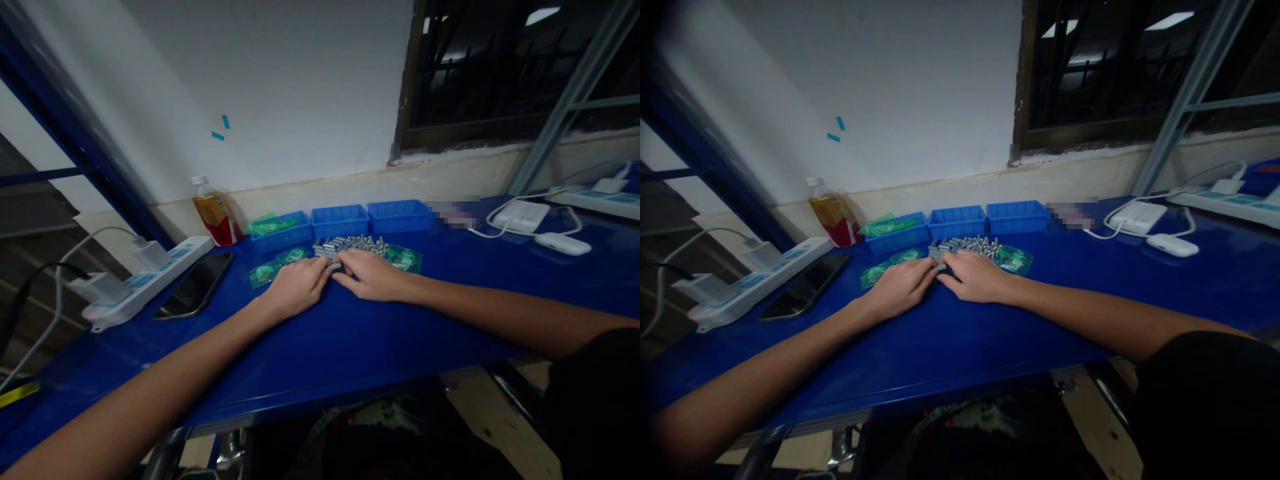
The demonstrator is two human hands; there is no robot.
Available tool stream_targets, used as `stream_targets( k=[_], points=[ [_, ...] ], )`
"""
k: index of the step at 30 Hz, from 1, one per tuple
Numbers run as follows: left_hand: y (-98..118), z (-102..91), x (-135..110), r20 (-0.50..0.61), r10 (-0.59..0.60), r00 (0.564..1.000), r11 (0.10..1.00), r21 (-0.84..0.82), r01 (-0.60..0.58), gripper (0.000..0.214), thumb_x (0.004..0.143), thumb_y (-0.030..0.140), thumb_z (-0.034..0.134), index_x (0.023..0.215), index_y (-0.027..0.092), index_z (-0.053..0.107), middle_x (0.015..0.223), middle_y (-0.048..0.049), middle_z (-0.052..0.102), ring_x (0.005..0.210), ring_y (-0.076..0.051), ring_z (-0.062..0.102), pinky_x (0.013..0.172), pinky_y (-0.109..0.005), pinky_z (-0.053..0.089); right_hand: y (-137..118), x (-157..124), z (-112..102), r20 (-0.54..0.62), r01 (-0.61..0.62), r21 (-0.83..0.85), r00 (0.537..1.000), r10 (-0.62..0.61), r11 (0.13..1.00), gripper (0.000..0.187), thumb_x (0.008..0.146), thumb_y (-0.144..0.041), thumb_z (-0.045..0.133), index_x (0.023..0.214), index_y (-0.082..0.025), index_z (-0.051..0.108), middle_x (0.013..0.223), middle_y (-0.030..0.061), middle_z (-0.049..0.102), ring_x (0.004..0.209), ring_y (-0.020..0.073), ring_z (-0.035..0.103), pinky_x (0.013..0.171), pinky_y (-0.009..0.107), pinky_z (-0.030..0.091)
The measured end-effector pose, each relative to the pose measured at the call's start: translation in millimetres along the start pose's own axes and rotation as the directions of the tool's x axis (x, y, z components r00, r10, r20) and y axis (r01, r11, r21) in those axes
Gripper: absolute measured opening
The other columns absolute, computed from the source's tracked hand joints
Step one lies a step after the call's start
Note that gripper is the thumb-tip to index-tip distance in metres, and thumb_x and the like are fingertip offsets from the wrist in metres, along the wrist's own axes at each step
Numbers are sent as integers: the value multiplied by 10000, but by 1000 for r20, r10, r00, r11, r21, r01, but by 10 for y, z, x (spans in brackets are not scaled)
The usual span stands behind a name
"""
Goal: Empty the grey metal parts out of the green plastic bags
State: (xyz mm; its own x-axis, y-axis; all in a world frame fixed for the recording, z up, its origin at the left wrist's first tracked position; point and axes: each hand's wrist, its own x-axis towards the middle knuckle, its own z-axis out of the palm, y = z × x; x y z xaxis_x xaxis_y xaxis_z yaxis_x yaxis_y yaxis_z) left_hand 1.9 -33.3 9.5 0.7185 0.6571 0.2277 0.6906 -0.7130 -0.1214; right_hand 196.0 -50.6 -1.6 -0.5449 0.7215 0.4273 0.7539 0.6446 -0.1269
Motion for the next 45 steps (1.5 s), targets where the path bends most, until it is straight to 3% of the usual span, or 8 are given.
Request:
stream_targets(
  k=[6,13,16,22,34,40,45],
  points=[
    [-9,3,5,-25,15,1000,1000,-16,-15,308,967,340,220,957,187,487,921,-59,637,853,-206,621,749,-325,481,1,11,-5,-3,21,-33,1000,-21,999,178,917,-292,422,853,-163,527,778,54,589,730,166,510,688,285,348],
    [9,-9,-22,-91,7,996,990,-141,-20,251,925,345,384,1122,192,416,915,-47,652,805,-194,634,684,-296,475,20,30,6,-5,9,-30,1000,-9,999,271,946,-298,355,834,-152,554,810,76,610,776,174,538,725,294,362],
    [10,2,-20,-94,-9,996,992,-126,-3,228,942,352,342,1079,192,430,923,-56,654,810,-200,638,674,-295,471,13,27,-2,-14,5,-2,1000,-5,1000,284,949,-309,345,823,-155,547,784,69,600,752,168,534,712,290,365],
    [-1,20,-7,-65,-41,997,997,-67,36,267,966,335,243,1034,186,454,920,-68,656,834,-209,642,709,-313,473,18,1,5,-105,-1,118,994,13,993,233,891,-321,473,1056,-159,495,707,9,551,650,148,511,624,261,359],
    [15,-1,-8,-68,-78,995,996,-37,75,294,966,353,226,991,192,470,885,-63,661,814,-215,646,683,-308,468,35,4,18,-98,47,53,994,-42,997,146,896,-280,458,930,-160,533,775,42,591,711,159,538,681,274,378],
    [18,8,-16,-144,-51,988,992,-120,34,260,941,359,342,1137,202,410,967,-52,663,823,-201,652,664,-289,473,31,23,16,-67,42,3,997,-41,999,243,942,-276,358,880,-144,552,819,83,612,762,182,551,718,299,384],
    [19,10,-18,-121,-41,992,998,-60,34,258,958,356,280,1044,189,457,929,-67,661,836,-220,647,676,-306,473,41,21,23,-64,51,30,997,-49,998,240,936,-273,368,843,-153,554,783,70,602,737,173,539,715,296,377]
  ],
)
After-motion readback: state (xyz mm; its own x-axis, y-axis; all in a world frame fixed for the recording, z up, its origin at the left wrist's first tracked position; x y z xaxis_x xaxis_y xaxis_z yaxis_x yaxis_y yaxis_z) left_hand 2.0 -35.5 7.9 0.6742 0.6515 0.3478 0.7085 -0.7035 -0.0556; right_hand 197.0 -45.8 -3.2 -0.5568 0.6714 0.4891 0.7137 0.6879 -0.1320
